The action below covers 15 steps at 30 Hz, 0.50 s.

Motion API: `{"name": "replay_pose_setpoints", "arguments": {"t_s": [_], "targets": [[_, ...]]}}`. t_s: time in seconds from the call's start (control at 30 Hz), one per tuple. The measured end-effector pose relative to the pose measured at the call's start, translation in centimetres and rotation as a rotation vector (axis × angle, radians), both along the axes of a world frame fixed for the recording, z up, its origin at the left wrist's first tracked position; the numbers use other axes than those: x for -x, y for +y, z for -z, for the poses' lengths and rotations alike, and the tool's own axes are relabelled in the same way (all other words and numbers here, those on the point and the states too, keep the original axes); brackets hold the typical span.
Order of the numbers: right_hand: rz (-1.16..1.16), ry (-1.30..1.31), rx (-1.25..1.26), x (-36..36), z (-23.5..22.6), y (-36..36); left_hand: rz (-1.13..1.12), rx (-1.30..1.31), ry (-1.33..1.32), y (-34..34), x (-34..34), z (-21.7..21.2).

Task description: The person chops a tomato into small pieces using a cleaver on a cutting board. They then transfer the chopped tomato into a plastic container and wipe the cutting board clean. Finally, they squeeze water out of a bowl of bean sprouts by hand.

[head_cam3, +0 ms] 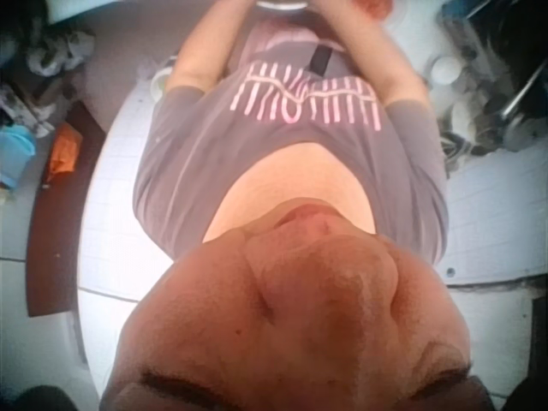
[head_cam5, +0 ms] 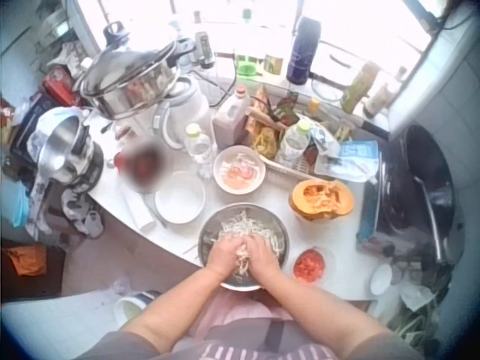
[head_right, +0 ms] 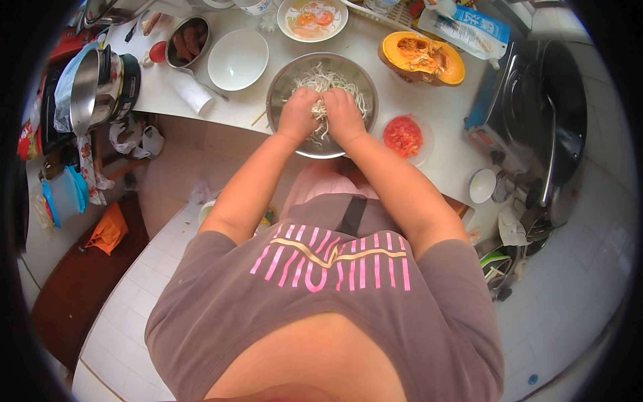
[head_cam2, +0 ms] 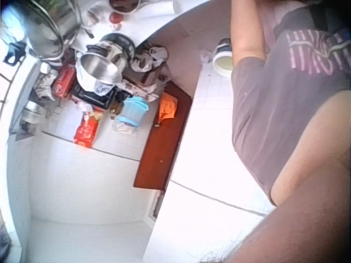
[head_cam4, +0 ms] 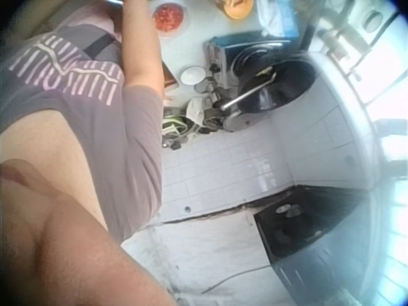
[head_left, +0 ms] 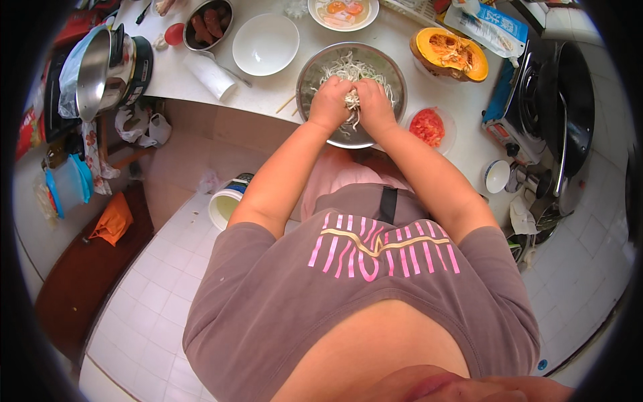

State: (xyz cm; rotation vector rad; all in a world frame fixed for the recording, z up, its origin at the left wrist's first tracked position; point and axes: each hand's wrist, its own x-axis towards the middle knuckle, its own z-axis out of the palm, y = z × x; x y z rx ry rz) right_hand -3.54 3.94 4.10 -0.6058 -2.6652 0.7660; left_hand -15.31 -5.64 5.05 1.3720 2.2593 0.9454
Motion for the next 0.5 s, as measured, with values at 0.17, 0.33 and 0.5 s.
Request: {"name": "replay_pose_setpoints", "arguments": {"t_s": [0.17,0.33,0.5], "targets": [[0.065,-0.141,0.133,0.5,0.1,0.3,-0.059,0.034,-0.102,0.2,0.4,-0.2],[0.065,-0.285,0.161,0.1,-0.8,0.8,-0.046,0.197,0.009,-0.2,0.3,-2.8],[0.037,-0.333,-0.108,-0.2,-6.1,0.6,0.035,0.443,0.081,-1.0,-0.4,-5.0]]}}
